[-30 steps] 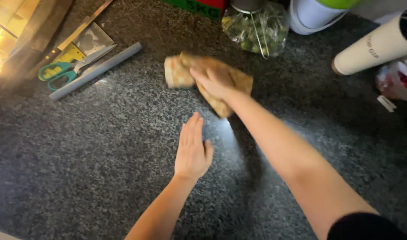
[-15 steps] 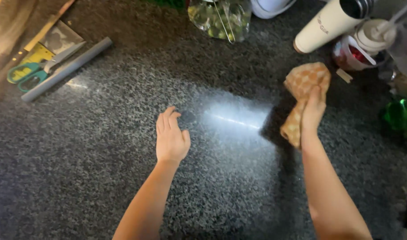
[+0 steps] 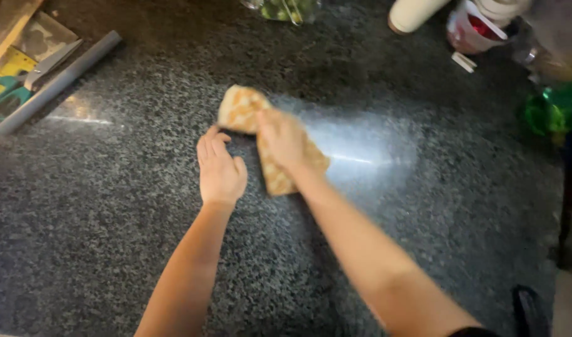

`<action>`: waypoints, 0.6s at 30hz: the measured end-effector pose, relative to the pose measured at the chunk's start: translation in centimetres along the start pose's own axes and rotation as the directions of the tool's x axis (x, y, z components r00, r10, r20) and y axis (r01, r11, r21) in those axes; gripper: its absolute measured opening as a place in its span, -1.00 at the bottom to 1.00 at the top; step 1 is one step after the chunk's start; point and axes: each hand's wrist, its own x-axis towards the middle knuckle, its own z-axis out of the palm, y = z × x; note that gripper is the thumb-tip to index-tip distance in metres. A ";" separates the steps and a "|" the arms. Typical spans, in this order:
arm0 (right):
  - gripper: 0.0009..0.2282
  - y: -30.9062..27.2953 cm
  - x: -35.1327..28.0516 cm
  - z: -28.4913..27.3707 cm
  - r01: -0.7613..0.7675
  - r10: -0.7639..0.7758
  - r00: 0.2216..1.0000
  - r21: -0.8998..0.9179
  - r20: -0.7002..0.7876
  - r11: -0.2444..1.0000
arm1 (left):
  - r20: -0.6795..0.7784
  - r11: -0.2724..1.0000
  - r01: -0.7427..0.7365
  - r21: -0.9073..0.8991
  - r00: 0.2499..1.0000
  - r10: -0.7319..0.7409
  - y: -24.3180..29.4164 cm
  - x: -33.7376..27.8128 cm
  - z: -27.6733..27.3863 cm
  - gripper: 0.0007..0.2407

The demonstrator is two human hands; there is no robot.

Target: Cleaning and wiping a granite countertop with a cloth in a commercial bakery setting.

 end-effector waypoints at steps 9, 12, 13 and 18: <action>-0.52 -0.9 -13.6 -14.3 -0.410 0.585 0.741 0.912 0.329 0.007 | -0.009 0.997 -0.044 -0.063 0.999 0.044 0.5 0.2 -0.6 -0.69; -0.52 3.2 -22.1 -22.6 -0.503 0.882 0.462 0.847 0.097 0.171 | -0.032 0.993 -0.101 -0.056 0.995 0.099 -0.9 0.1 0.4 -0.70; -0.52 4.3 -25.5 -24.8 -0.488 0.890 0.450 0.855 0.075 0.174 | -0.020 0.990 -0.120 -0.074 0.993 0.118 -1.1 0.1 0.5 -0.70; -0.48 2.8 -39.9 -30.5 -0.586 0.734 0.493 0.446 -0.467 0.677 | -0.071 0.973 -0.220 -0.066 0.974 0.215 -0.4 -1.5 0.5 -0.70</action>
